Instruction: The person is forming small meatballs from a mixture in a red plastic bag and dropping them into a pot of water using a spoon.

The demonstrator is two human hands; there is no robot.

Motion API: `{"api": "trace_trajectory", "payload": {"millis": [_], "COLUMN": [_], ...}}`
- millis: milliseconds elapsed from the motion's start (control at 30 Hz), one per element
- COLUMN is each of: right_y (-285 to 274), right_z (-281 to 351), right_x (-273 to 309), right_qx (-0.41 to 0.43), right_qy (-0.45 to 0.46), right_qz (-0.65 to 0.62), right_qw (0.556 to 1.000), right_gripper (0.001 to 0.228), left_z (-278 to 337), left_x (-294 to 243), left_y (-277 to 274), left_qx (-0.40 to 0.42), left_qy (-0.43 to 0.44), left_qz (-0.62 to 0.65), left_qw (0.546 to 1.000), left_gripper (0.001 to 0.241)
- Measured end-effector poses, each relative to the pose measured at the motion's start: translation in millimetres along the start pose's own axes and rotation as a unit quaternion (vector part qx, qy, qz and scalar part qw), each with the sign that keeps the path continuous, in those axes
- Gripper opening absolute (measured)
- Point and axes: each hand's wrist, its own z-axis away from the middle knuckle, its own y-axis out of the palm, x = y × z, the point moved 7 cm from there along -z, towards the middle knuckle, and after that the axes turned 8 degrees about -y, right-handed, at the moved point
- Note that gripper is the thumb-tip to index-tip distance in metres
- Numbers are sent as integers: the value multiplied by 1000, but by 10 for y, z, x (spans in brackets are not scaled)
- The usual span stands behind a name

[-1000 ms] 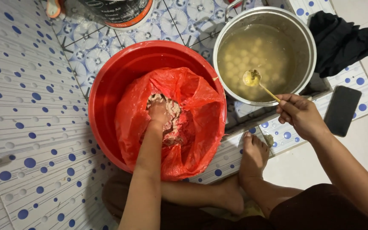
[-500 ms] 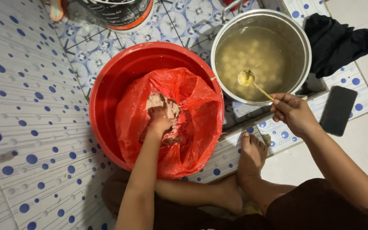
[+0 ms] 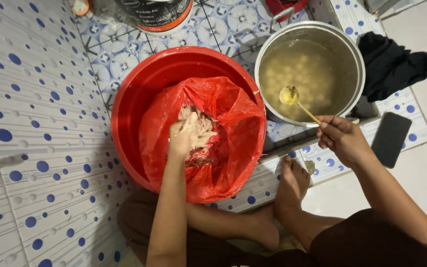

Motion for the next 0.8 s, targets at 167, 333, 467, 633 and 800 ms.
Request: {"api": "trace_trajectory", "payload": {"millis": [167,333,467,633,800], "right_y": [56,31,-5,-22,93], "right_z": [84,95,34,-17,-20], "right_x": [11,-63,47,137,97], "right_qx": [2,-10,-52,-66,-71], "right_qy": [-2,0,-46,-64,-57], "right_qz": [-4,-21,1,9,-2], "right_qw": [1000,1000,998,996,996], "right_gripper": [26,22,29,30,28], "left_z": [245,84,-5,-26,71], "left_x": [-410,-217,-73,163,1], "left_y": [12,241,339,262,127], "left_qx": [62,199,254,104,50], "left_qy": [89,87,128,52,83], "left_qz": [281,434,446,402,379], "left_qw": [954,874,849,908,921], "left_gripper": [43,59,55,37,38]}}
